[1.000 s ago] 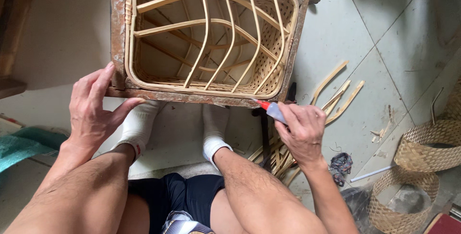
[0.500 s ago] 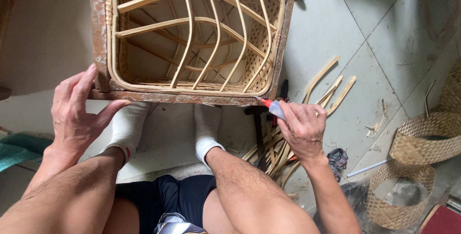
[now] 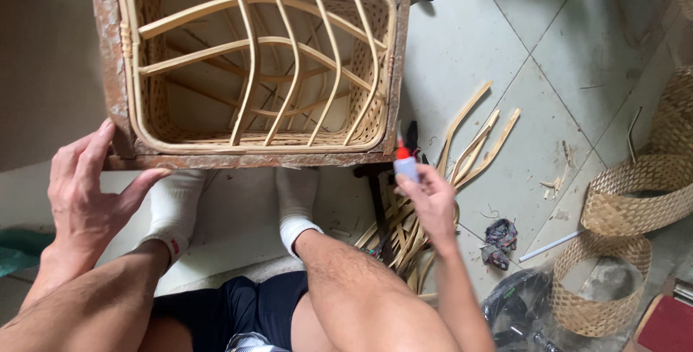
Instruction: The person sits on the floor and assembles a woven bamboo basket in a wooden frame jig. They apply glue from a squeeze bottle along the basket rim, trim bamboo strips with pliers, press curved strips into the weave, and reposition the basket in the frame.
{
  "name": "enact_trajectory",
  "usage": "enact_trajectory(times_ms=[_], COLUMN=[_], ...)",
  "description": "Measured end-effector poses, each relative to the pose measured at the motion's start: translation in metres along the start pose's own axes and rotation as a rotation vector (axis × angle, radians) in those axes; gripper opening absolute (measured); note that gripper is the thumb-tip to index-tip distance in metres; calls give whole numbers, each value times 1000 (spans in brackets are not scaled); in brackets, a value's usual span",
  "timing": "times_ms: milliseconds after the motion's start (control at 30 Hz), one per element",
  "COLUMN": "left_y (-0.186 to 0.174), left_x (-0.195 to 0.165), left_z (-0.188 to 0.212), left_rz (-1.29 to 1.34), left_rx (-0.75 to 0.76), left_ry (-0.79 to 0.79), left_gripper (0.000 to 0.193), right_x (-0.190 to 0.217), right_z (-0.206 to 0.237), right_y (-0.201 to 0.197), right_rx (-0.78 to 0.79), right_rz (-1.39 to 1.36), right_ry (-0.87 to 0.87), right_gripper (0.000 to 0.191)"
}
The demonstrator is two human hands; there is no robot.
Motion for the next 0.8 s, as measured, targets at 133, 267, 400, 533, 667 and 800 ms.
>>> enact_trajectory(times_ms=[133, 267, 400, 533, 667, 800], left_y=[1, 2, 2, 3, 3, 4], left_x=[1, 0, 1, 1, 1, 1], left_z=[2, 2, 0, 0, 1, 1], left_rz=[-17, -33, -69, -59, -26, -44], left_rx=[9, 33, 45, 41, 50, 55], left_ry=[2, -4, -2, -11, -2, -15], left_gripper=[90, 91, 95, 91, 92, 93], right_x=[-29, -37, -33, -32, -36, -37], right_z=[-8, -22, -29, -30, -33, -27], right_y=[22, 22, 20, 17, 13, 14], right_rx=[-11, -49, -32, -16, -11, -13], right_rz=[-371, -443, -453, -439, -424, -411], right_ry=[73, 117, 124, 137, 156, 167], right_gripper=[35, 33, 34, 35, 35, 35])
Point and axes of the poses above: each hand's wrist, its own z-axis away from the middle knuckle, its own y-axis out of the palm, x = y × z, the point moved 1 cm from there along -z, towards the middle knuckle, and after that the axes turned 5 degrees about -y, right-handed, at the moved point
